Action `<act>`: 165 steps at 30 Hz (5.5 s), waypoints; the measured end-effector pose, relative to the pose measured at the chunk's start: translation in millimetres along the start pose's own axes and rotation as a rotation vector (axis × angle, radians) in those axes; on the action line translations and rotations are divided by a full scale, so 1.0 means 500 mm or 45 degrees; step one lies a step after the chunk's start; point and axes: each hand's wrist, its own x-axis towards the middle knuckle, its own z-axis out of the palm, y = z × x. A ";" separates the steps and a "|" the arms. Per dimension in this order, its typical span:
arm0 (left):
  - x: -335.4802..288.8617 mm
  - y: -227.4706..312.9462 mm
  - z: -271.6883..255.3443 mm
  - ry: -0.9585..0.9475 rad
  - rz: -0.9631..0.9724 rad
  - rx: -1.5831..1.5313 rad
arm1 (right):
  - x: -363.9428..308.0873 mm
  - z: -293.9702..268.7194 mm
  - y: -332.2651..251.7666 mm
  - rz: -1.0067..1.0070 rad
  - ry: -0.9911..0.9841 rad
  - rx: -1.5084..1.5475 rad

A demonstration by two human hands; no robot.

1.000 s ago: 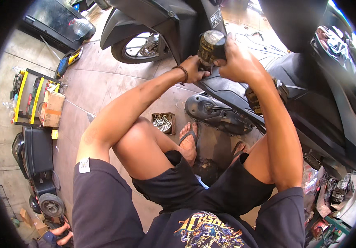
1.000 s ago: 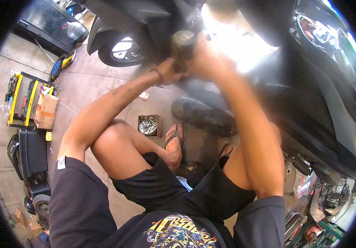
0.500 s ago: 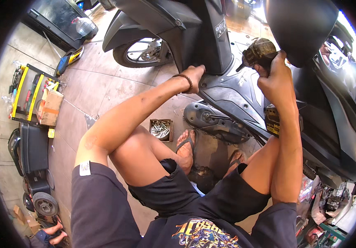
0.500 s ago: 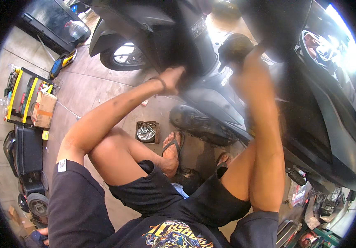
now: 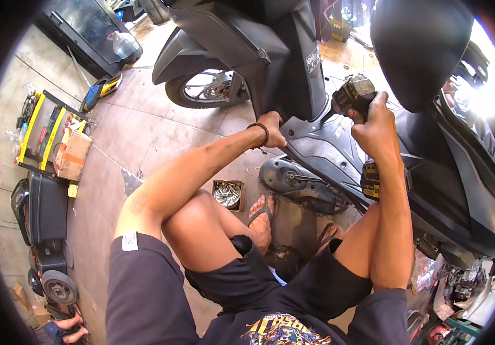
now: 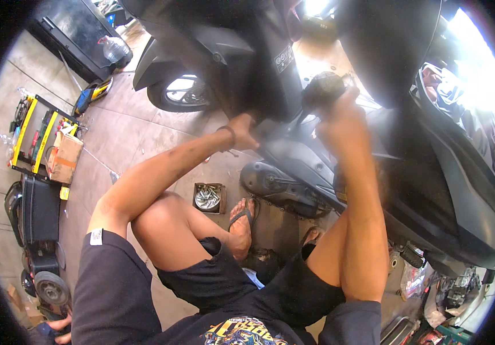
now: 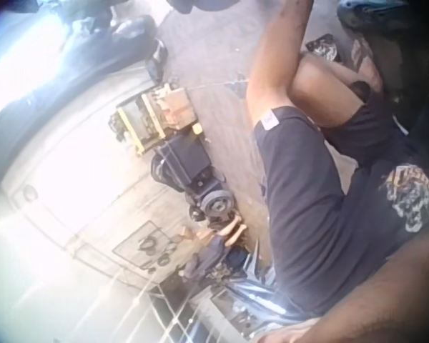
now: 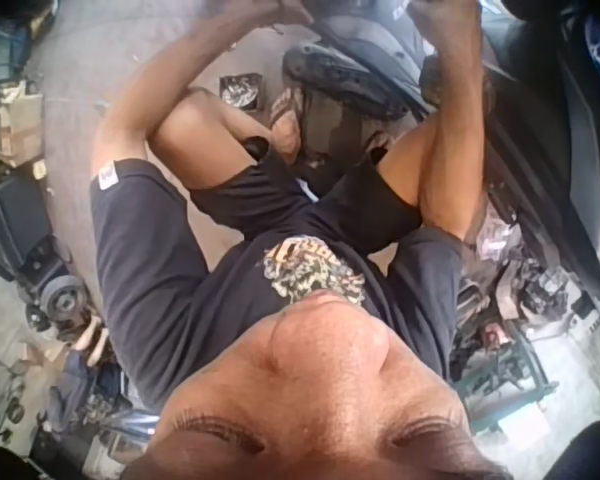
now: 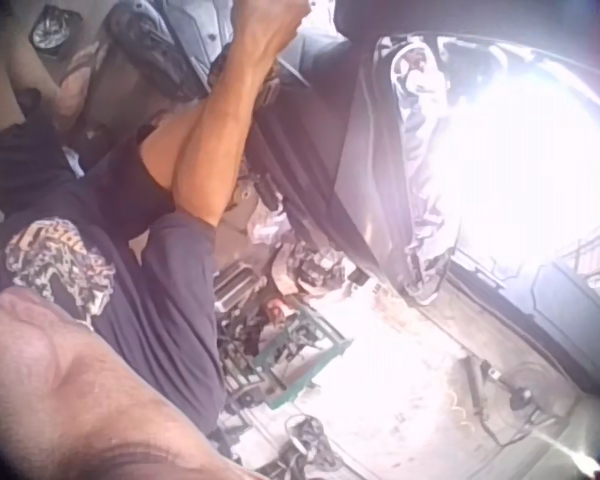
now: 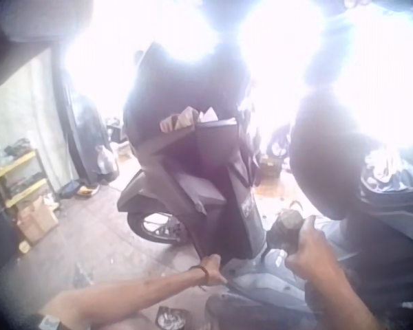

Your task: The person unscrews bolts from the plastic panel of a motorcycle using a power drill and a screwdriver, and then manipulates the panel's edge by hand.

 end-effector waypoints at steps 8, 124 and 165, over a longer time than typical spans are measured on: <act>-0.012 -0.018 0.002 -0.031 0.228 -0.020 | 0.001 0.000 0.009 -0.018 0.005 0.024; -0.165 0.203 0.146 -0.073 0.138 -0.208 | -0.034 0.036 -0.107 -0.328 -0.314 -0.089; 0.001 0.127 0.141 -0.284 0.719 0.320 | 0.367 0.102 -0.010 0.035 0.084 -0.141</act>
